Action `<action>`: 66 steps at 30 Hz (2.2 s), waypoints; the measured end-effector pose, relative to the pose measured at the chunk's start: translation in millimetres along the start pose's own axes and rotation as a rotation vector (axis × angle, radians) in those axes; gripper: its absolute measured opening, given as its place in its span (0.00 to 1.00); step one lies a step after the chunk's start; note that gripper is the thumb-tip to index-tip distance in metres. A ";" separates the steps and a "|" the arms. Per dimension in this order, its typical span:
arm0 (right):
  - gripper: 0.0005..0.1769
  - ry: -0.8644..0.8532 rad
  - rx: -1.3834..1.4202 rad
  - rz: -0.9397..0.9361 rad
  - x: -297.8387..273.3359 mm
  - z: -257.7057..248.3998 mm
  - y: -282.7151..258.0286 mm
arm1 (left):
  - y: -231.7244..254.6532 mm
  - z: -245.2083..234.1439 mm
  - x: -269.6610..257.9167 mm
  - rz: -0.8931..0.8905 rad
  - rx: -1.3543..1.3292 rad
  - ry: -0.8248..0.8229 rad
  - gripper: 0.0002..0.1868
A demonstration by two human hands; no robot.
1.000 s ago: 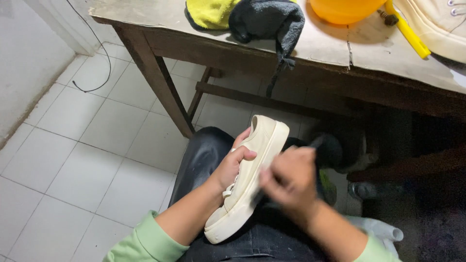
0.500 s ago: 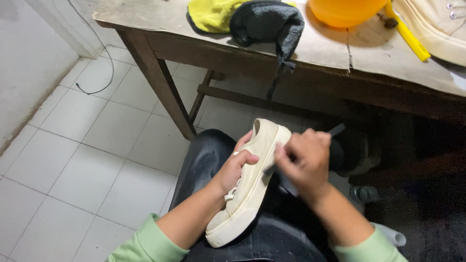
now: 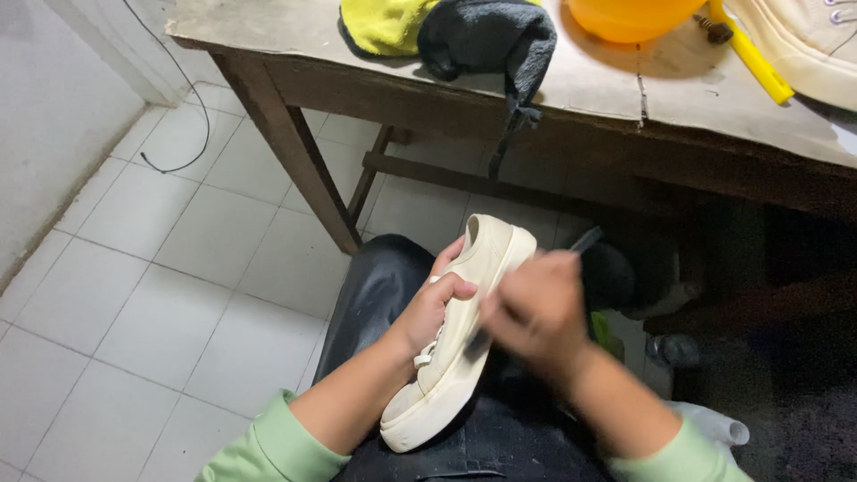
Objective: The person scrubs a white sneaker with a brush dipped in a cleaning solution, then wipes it with a cloth. The person repeats the scrubbing and wiping process on different parts of the shoe, including the sole and sides, before placing the shoe on the table.
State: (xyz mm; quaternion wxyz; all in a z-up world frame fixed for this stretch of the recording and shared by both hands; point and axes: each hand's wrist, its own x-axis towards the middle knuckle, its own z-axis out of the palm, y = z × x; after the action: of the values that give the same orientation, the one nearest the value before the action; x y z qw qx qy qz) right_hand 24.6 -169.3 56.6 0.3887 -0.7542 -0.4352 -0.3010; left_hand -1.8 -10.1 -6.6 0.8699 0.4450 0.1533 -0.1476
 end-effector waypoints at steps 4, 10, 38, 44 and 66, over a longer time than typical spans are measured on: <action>0.21 0.017 -0.173 0.047 -1.2 -7.6 0.1 | 8.9 7.7 -13.1 0.004 0.005 -0.006 0.44; 0.24 0.040 -0.142 -0.032 -8.0 -12.2 21.4 | 14.7 12.7 -21.2 -0.033 0.020 -0.022 0.45; 0.11 -0.533 -0.251 0.371 132.9 -159.6 -6.1 | 117.8 78.0 -35.7 -0.148 -0.283 -0.535 0.45; 0.16 -0.375 -0.468 0.465 237.9 -179.3 80.3 | 172.8 121.7 -19.4 -0.017 -0.365 -0.466 0.40; 0.14 -0.446 -0.872 0.308 227.3 -185.8 146.6 | 196.5 128.5 20.3 0.024 -0.389 -0.475 0.43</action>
State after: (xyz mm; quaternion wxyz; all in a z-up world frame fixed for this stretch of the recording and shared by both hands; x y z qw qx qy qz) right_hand 233.7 -277.6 285.1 -0.0245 -0.9475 -0.2251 -0.2257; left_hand 111.3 -7.7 200.2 0.9520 0.2247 -0.0343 -0.2052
